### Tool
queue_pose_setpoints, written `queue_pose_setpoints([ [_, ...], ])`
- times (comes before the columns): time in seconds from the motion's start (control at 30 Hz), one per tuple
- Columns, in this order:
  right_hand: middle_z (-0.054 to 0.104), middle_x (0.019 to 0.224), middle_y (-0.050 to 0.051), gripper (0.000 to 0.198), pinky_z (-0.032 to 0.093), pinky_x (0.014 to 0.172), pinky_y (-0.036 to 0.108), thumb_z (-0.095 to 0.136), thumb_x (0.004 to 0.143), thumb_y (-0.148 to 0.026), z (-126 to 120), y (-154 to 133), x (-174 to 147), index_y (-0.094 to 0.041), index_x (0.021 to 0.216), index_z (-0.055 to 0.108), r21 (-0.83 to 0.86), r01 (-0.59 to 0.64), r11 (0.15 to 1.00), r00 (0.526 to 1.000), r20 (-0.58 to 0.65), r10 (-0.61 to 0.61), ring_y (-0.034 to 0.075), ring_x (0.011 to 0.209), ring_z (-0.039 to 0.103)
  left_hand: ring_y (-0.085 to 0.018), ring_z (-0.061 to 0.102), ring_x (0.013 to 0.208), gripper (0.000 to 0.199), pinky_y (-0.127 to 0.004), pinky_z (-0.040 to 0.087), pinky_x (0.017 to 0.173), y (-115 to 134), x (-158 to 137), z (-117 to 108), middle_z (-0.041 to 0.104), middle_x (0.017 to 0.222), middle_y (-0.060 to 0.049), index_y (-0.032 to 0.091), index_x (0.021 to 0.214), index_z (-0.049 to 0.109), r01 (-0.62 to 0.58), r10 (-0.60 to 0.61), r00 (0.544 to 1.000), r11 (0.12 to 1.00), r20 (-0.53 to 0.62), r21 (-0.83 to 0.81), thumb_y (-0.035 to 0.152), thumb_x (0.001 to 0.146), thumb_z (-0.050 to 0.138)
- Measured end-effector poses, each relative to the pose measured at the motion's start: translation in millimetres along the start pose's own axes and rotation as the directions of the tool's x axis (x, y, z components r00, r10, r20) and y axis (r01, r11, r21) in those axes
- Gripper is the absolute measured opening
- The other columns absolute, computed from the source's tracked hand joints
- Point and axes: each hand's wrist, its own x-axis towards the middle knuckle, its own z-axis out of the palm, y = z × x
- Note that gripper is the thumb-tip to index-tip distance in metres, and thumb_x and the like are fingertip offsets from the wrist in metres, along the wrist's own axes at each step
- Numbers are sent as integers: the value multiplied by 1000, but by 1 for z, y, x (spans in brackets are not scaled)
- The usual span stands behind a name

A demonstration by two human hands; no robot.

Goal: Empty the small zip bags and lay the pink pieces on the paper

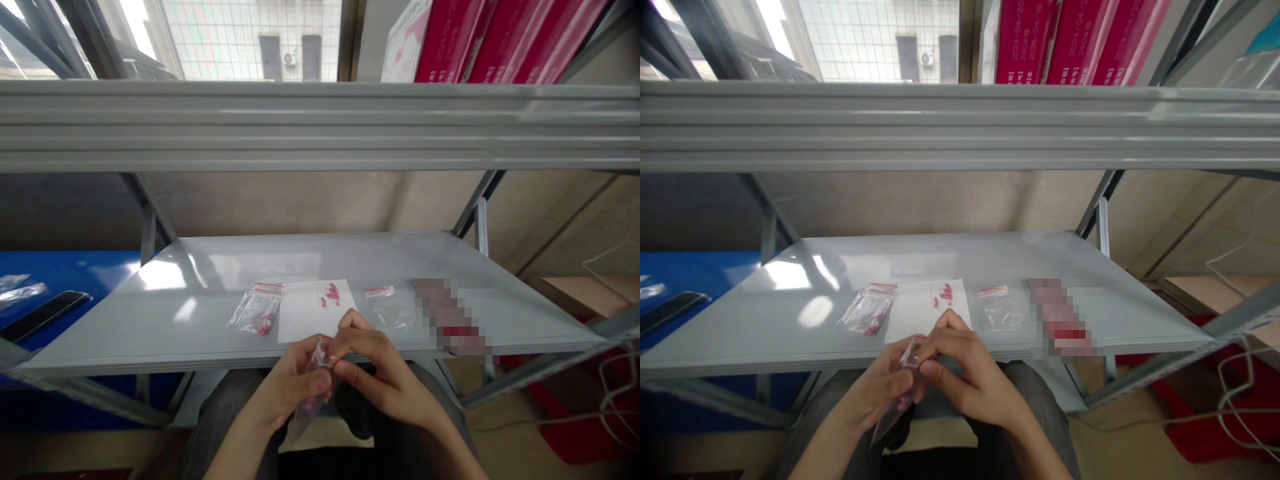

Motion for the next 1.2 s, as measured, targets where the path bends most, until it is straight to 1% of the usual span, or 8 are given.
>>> queue_pose_setpoints([
  [0.23,61,79,1,14,38,80,34,51,97,-20,2,3,2,-23,93,64,-56,-2,998,1000,-6,1,19,85,47,-10,56,71,50,-19,46,65,0,4,3,59,83,-2,17,104,65,-134,134,991,991,-6,4,48,68,82],
  [0.43,63,85,1,15,38,84,36,50,97,-18,4,2,2,-23,91,63,-105,-9,994,1000,-26,6,19,87,49,-19,63,91,46,-27,49,82,-8,5,-5,66,98,-6,19,112,65,-249,268,960,950,-83,190,38,74,80],
  [0.7,61,100,5,14,41,87,35,56,92,-22,0,19,0,-24,101,66,77,65,995,934,-356,-34,22,98,55,-24,65,103,44,-35,51,91,15,3,-18,69,110,-9,21,118,64,-354,423,901,845,-97,401,38,79,74],
  [0.77,62,93,4,12,41,81,33,56,92,-24,-1,28,2,-23,96,66,128,41,991,902,-431,18,20,91,56,-24,64,106,45,-35,50,93,37,5,-24,69,112,-8,23,121,63,-358,462,885,750,-54,556,35,79,74],
  [0.83,63,88,3,11,42,78,31,57,91,-26,-1,38,4,-22,91,67,181,-28,983,862,-493,115,19,86,57,-23,64,108,43,-35,48,95,63,12,-32,69,113,-7,24,121,62,-334,483,876,578,18,744,30,80,72],
  [0.93,66,83,3,11,43,76,30,61,87,-30,-1,52,6,-21,87,68,283,-134,950,784,-556,276,19,83,59,-21,65,103,43,-34,48,93,95,33,-45,70,112,-6,22,119,63,-210,391,912,191,122,959,29,78,71],
  [1.03,67,77,2,16,44,71,29,62,83,-35,0,61,9,-20,84,67,330,-198,923,743,-564,361,19,76,59,-22,66,103,44,-34,49,90,109,62,-59,70,117,-5,22,120,62,-95,204,970,-183,132,978,37,78,66],
  [1.2,68,78,4,18,47,66,30,60,79,-35,6,68,14,-18,82,66,230,-327,917,778,-486,399,19,71,61,-28,67,99,46,-38,47,87,106,101,-69,73,110,-5,23,112,67,-118,38,989,-357,141,927,38,69,70],
])
